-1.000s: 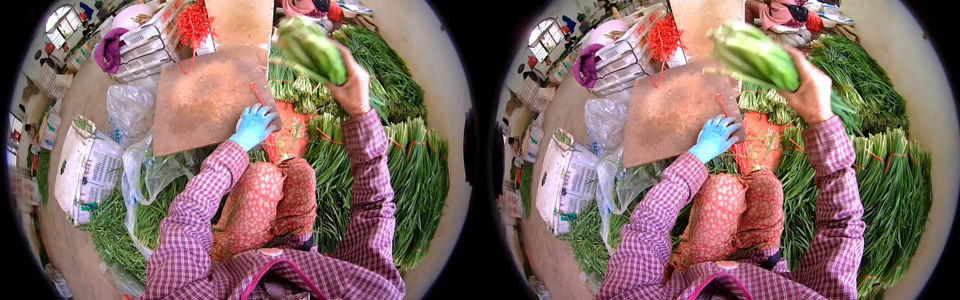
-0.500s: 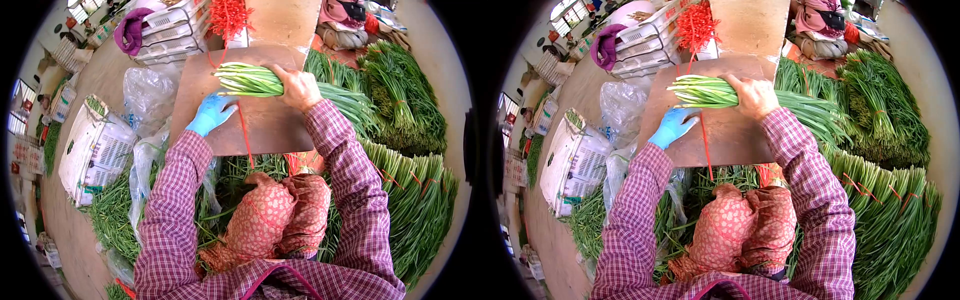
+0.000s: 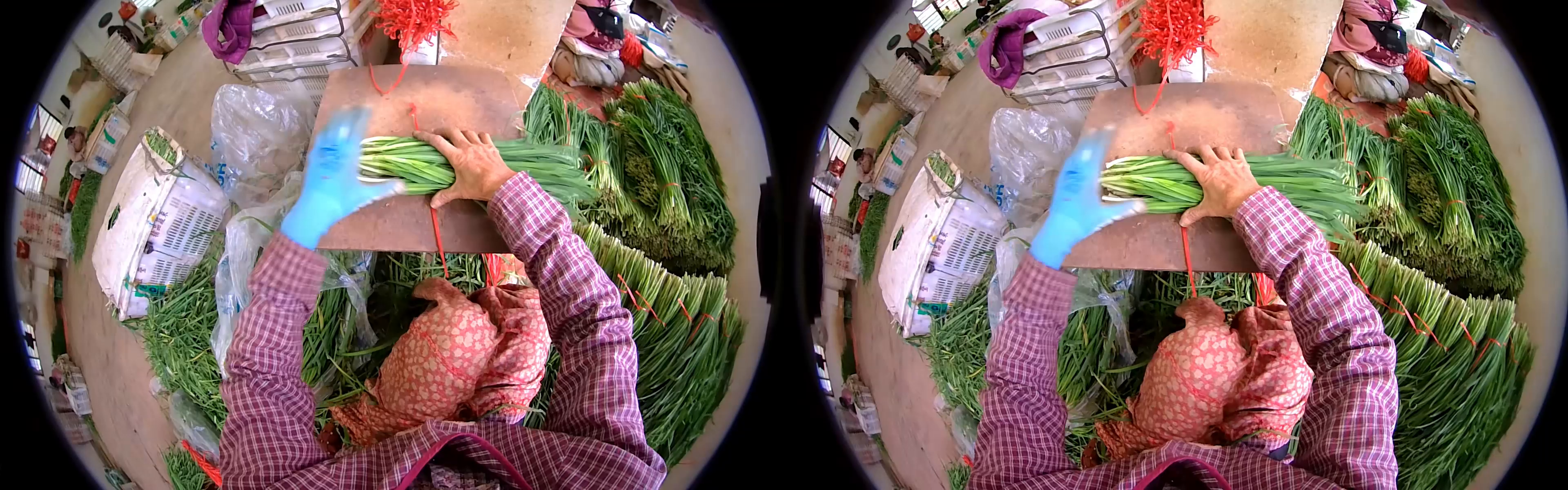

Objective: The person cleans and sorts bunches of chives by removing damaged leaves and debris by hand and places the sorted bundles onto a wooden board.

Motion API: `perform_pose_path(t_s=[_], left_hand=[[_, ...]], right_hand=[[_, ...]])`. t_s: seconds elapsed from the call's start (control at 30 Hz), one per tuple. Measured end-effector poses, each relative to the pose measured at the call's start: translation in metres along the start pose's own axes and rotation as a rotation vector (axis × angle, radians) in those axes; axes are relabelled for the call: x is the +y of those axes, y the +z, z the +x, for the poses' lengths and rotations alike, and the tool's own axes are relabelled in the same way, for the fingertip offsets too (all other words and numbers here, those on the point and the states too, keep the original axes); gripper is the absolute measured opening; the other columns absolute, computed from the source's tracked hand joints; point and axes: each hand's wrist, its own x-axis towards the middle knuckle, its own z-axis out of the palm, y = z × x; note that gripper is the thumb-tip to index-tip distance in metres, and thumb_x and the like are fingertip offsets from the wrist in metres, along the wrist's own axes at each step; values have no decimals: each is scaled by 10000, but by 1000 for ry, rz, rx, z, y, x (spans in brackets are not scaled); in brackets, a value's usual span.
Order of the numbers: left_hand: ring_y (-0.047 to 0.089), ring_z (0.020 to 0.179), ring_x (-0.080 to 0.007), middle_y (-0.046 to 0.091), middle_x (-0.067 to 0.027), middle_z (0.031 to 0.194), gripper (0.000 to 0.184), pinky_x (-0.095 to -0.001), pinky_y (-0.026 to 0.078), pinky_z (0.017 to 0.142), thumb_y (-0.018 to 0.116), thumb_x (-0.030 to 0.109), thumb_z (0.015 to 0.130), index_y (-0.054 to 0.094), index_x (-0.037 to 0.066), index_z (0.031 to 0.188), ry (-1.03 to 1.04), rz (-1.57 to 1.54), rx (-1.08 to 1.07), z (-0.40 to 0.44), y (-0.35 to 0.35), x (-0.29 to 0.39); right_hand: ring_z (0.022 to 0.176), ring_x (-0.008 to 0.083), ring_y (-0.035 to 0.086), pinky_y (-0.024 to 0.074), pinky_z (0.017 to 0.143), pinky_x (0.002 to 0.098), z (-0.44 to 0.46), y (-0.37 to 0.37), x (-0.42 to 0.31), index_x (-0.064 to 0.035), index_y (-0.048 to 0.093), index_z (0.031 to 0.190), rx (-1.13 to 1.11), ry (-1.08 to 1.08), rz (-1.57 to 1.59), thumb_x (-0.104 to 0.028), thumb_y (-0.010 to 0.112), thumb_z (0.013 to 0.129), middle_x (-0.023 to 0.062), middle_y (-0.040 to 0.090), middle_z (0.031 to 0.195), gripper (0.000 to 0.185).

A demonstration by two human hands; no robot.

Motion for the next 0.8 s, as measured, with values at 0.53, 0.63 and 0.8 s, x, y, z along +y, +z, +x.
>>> perform_pose_path(t_s=[0.53, 0.63, 0.8], left_hand=[[378, 1262, -375, 396, -180, 1378, 1138, -508, 276, 1063, 697, 716, 583, 291, 80, 1436, 146, 302, -282, -14, 40, -57], [444, 1236, -386, 457, -235, 1344, 1009, -455, 348, 1042, 697, 603, 705, 305, 22, 1430, -43, 453, -284, -64, -28, -94], [584, 1082, -233, 596, -181, 1204, 570, -351, 461, 930, 703, 312, 829, 530, -11, 1266, -577, -94, 40, -224, -163, -123]], right_hand=[[1187, 341, 474, 329, 961, 567, -19, 22, 17, -322, 327, 1430, 114, -16, -64, -693, 729, 531, 91, 486, 1315, 1053], [1250, 370, 438, 300, 997, 618, -18, 17, 11, -329, 310, 1440, 99, 23, -126, -717, 719, 511, 66, 441, 1399, 1087], [1293, 341, 390, 296, 1015, 612, -3, 2, -8, -281, 335, 1438, 95, -52, -131, -727, 686, 574, 48, 391, 1429, 1034]])
